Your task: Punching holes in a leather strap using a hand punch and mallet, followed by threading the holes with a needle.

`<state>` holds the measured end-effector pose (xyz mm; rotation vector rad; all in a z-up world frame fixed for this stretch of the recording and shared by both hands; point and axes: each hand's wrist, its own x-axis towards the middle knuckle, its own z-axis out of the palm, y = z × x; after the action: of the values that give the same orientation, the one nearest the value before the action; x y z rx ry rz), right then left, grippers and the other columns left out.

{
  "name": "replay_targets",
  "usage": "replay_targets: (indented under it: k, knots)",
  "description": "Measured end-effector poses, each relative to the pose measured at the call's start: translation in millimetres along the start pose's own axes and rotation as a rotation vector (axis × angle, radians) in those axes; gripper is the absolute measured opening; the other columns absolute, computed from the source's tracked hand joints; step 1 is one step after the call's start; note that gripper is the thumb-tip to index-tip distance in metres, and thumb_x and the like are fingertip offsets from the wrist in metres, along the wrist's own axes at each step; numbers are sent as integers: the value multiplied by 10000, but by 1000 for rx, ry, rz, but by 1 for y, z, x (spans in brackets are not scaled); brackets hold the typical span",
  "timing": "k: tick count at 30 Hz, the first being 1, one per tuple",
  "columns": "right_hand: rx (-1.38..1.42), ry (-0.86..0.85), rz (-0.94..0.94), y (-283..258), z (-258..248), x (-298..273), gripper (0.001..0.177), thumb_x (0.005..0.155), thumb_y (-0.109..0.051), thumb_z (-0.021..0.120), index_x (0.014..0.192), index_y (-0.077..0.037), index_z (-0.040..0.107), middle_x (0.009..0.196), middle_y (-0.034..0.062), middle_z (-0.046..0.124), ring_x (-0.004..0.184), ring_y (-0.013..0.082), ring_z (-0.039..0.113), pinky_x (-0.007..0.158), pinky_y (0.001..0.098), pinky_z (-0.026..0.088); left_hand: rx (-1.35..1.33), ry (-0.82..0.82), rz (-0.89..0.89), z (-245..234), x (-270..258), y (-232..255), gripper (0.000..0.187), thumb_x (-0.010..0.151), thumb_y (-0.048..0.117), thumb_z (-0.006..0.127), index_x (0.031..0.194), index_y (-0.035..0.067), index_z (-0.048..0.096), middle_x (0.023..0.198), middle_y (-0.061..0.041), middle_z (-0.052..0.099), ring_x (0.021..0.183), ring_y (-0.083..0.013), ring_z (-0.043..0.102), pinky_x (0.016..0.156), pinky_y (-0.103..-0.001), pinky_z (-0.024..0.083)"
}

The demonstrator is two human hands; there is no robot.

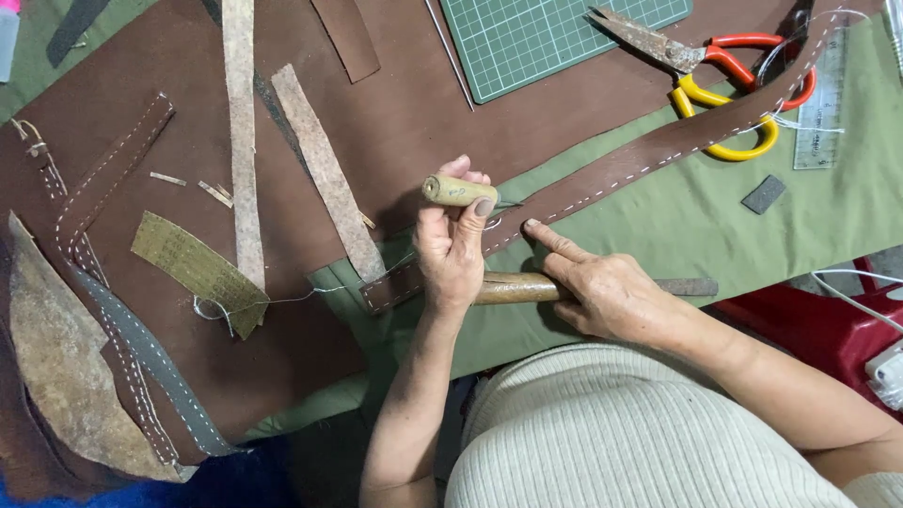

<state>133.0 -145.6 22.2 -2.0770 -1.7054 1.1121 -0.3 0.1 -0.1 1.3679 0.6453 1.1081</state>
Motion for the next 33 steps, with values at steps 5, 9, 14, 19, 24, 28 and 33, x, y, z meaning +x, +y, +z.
replay_targets:
  k: [5,9,14,19,24,28,33]
  knots:
    - [13,11,8,-2,-2,-1,319,705,-184,754,949,-170,548,1668,-94,352,826,460,731,722,580,626,6,-10,1,0,0,0,384,1001,59,687,1366,-7,587,1148,-150,673,1136,-231,675,980,-401,604]
    - [0,5,16,-1,-1,0,323,705,-191,751,956,-177,548,1671,-104,344,828,456,732,729,575,627,3,-13,-15,0,0,2,385,998,64,694,1363,-1,592,1150,-143,676,1142,-222,669,978,-395,603]
    - [12,1,23,-3,-3,0,337,708,-188,758,977,-185,555,1669,-104,344,852,453,731,737,571,629,21,-27,-6,0,1,2,375,1002,63,688,1360,-1,593,1149,-146,674,1144,-223,668,993,-400,592]
    - [9,-12,22,-4,-5,0,336,714,-189,757,983,-183,556,1673,-100,341,857,450,733,747,569,630,33,-29,9,0,0,1,365,998,64,695,1345,2,603,1164,-145,681,1152,-228,674,999,-397,590]
    - [13,-40,42,-4,-7,-2,345,719,-198,765,996,-188,559,1672,-110,340,872,444,737,757,566,633,107,-63,40,2,3,10,326,971,46,715,1283,4,632,1190,-176,685,1136,-283,696,993,-422,593]
    - [13,58,-61,-1,-5,-4,312,698,-189,756,943,-171,563,1598,-38,447,811,458,724,690,573,615,242,-217,176,4,13,22,312,917,127,791,1206,73,687,1164,-97,703,1056,-256,721,929,-403,586]
    - [220,35,-197,-14,-46,-23,229,747,-174,733,895,-123,567,1195,91,696,854,464,720,598,586,571,268,-287,202,0,19,23,356,859,187,850,1186,127,721,1137,-52,733,1012,-224,733,900,-366,584]
